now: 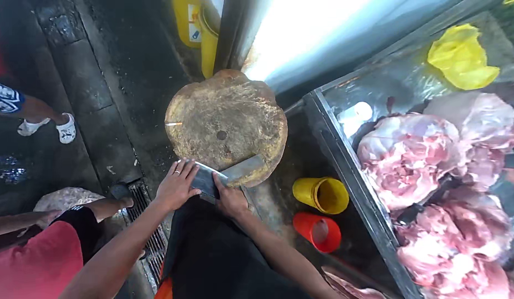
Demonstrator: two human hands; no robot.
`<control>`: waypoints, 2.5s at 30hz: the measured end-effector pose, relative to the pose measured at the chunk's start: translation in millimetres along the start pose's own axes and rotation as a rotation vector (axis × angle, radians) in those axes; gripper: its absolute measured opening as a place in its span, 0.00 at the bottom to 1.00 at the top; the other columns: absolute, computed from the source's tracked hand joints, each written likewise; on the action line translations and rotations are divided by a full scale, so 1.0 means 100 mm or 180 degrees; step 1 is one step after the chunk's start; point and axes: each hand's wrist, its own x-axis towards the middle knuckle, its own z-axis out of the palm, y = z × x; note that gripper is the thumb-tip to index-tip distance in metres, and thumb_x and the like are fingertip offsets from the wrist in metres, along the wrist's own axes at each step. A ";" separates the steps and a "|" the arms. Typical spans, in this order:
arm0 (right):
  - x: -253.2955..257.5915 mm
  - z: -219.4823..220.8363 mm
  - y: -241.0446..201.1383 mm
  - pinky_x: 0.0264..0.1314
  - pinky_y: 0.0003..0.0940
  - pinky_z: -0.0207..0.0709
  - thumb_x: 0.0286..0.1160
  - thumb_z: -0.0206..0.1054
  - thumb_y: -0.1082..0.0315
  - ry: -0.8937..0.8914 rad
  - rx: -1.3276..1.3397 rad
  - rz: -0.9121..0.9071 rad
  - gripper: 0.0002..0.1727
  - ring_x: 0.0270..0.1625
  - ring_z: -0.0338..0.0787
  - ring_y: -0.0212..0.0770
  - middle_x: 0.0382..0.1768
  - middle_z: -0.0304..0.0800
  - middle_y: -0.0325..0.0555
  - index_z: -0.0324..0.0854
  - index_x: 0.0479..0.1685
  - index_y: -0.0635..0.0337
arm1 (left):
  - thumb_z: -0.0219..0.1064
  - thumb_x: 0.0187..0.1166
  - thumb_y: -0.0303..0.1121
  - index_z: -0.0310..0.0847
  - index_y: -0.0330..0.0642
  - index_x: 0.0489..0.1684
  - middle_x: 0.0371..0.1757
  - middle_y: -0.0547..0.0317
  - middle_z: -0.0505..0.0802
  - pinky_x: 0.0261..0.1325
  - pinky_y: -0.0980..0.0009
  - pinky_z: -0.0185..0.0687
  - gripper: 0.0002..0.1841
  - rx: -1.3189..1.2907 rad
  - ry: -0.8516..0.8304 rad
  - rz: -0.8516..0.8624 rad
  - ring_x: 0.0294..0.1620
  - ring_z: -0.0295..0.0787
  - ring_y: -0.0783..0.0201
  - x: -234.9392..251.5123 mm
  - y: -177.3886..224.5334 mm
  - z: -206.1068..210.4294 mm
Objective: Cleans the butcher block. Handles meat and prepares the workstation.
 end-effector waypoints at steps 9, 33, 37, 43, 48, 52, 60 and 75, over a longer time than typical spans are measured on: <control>-0.46 0.09 1.00 0.50 0.70 0.84 0.74 0.63 0.55 0.0215 -0.0024 0.0892 0.53 0.48 0.94 0.65 0.47 0.95 0.57 0.30 0.97 0.19 | 0.53 0.81 0.70 0.52 0.51 0.96 0.98 0.56 0.52 0.96 0.40 0.31 0.46 -0.0546 0.0297 0.0702 0.98 0.36 0.46 0.58 1.06 0.35; 0.01 0.07 0.21 0.49 0.73 0.83 0.70 0.68 0.52 0.0053 0.0068 0.0115 0.58 0.51 0.93 0.68 0.50 0.93 0.60 0.26 0.96 0.16 | 0.45 0.80 0.75 0.48 0.51 0.97 0.98 0.54 0.48 0.95 0.37 0.31 0.49 -0.0086 0.0319 0.0121 0.98 0.33 0.45 0.11 0.12 0.25; -0.33 0.20 1.00 0.49 0.71 0.84 0.73 0.65 0.54 0.0257 0.0231 0.0789 0.55 0.48 0.94 0.66 0.48 0.95 0.58 0.29 0.97 0.20 | 0.54 0.80 0.70 0.51 0.51 0.96 0.98 0.56 0.51 0.95 0.39 0.32 0.47 -0.0295 0.0305 0.0674 0.98 0.35 0.46 0.63 0.97 0.36; -0.16 0.10 0.61 0.49 0.72 0.83 0.73 0.66 0.52 0.0137 0.0131 0.0392 0.55 0.49 0.93 0.67 0.49 0.94 0.59 0.28 0.97 0.19 | 0.50 0.79 0.73 0.52 0.51 0.96 0.98 0.55 0.54 0.95 0.37 0.34 0.48 -0.0214 0.0529 0.0426 0.98 0.38 0.45 0.37 0.52 0.37; 0.05 0.06 0.02 0.49 0.72 0.83 0.71 0.67 0.57 0.0080 0.0144 -0.0214 0.58 0.49 0.93 0.68 0.48 0.93 0.60 0.26 0.96 0.18 | 0.43 0.80 0.75 0.48 0.51 0.97 0.99 0.55 0.49 0.95 0.38 0.35 0.49 0.0209 0.0352 0.0016 0.98 0.34 0.46 -0.04 -0.09 0.22; -0.16 0.17 0.67 0.49 0.73 0.82 0.72 0.68 0.52 0.0170 0.0280 0.0321 0.57 0.49 0.93 0.68 0.50 0.94 0.60 0.28 0.96 0.18 | 0.51 0.80 0.72 0.51 0.50 0.96 0.98 0.54 0.52 0.95 0.37 0.33 0.48 -0.0082 0.0348 0.0395 0.98 0.38 0.45 0.35 0.57 0.29; -0.35 0.11 0.97 0.49 0.72 0.83 0.73 0.65 0.53 0.0245 0.0157 0.0630 0.54 0.49 0.93 0.67 0.48 0.94 0.59 0.29 0.97 0.18 | 0.51 0.80 0.72 0.52 0.53 0.96 0.98 0.57 0.53 0.96 0.39 0.34 0.47 -0.0243 0.0515 0.0591 0.98 0.37 0.48 0.57 0.90 0.43; -0.65 0.24 1.48 0.47 0.72 0.83 0.72 0.65 0.58 0.0586 0.0328 0.1100 0.56 0.46 0.93 0.68 0.46 0.94 0.60 0.29 0.96 0.16 | 0.45 0.80 0.74 0.43 0.54 0.98 0.99 0.56 0.43 0.95 0.36 0.27 0.49 -0.0039 0.0156 0.0972 0.99 0.28 0.46 0.91 1.53 0.40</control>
